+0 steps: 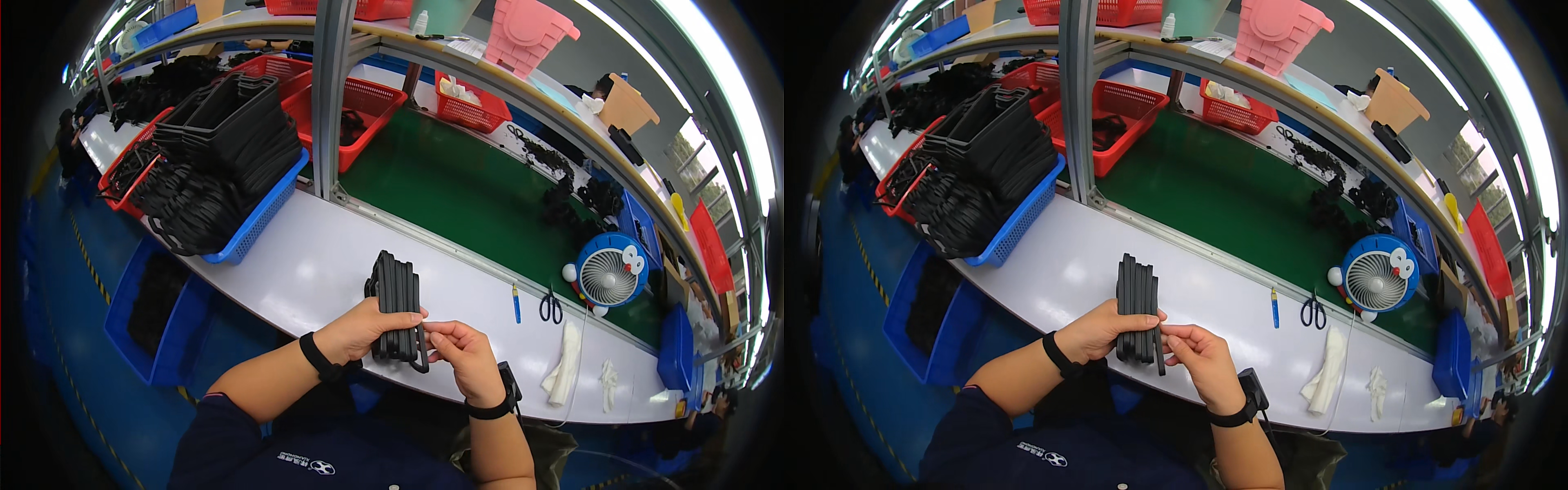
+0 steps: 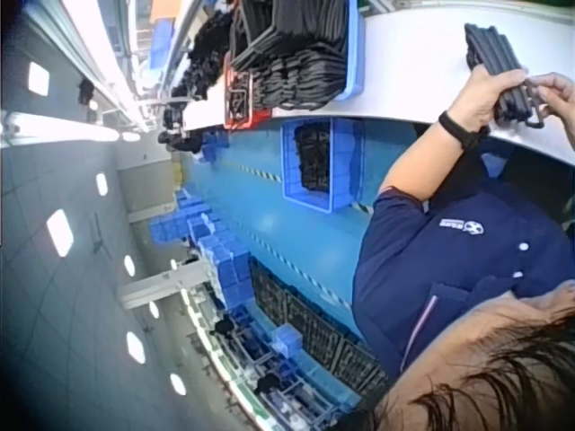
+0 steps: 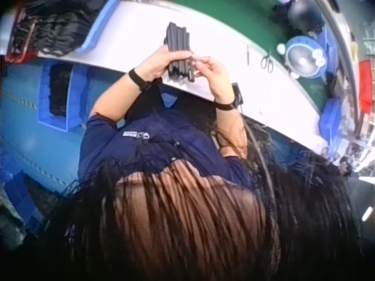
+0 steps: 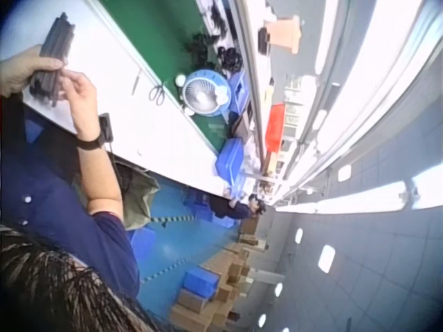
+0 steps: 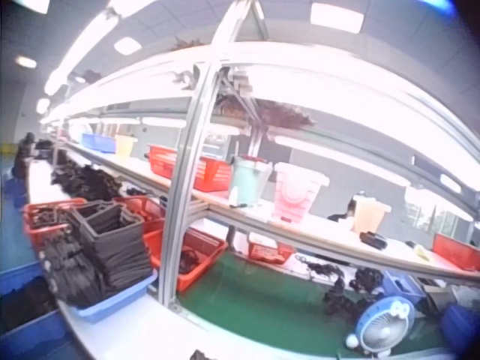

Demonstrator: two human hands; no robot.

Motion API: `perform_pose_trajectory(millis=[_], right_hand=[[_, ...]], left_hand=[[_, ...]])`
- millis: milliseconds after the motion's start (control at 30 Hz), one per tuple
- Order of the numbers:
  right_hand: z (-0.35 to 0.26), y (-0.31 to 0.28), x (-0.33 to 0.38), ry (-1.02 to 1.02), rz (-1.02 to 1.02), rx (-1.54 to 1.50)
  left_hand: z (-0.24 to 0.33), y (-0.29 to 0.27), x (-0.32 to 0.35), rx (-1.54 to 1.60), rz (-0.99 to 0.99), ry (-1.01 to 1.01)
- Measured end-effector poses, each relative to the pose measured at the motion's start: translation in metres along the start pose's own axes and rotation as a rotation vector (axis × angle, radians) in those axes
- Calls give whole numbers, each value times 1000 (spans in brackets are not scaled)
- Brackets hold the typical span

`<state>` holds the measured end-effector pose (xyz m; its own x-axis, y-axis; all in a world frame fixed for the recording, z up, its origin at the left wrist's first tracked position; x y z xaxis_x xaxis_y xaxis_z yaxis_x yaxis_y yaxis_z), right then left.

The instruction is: The recorder is wiping down black plastic frame components with a cloth and manually assembling them at a factory workstation.

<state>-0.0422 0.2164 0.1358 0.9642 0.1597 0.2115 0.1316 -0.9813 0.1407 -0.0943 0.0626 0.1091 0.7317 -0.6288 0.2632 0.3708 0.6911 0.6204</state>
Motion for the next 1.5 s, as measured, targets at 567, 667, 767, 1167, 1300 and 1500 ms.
perform_pose_trajectory(millis=[567, 667, 767, 1167, 1300, 1500], right_hand=[[-12, -2, 6, 105, -71, 302], [-14, 0, 7, 107, -70, 312], [-13, 2, 8, 120, -76, 308], [-11, -1, 11, 91, -15, 310], [-8, -4, 12, 98, 17, 265], [-24, 4, 17, -135, 15, 417]], left_hand=[[4, 7, 8, -127, 42, 93], [5, 8, 10, -144, 42, 81], [6, 9, 11, -175, 42, 139], [1, 11, 11, -159, 9, 102], [2, 12, 9, -163, 7, 118], [-1, 4, 6, -96, 18, 75]])
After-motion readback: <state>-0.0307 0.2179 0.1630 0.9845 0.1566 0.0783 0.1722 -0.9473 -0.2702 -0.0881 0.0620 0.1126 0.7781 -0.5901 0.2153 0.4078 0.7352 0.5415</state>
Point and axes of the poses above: each hand's wrist, its own x-axis away from the middle knuckle, its own y-axis out of the palm, z = x × y, the point moved 6 cm from there along -x, towards the middle knuckle, and after that the axes turned 3 degrees about x, right-handed, at the moved point
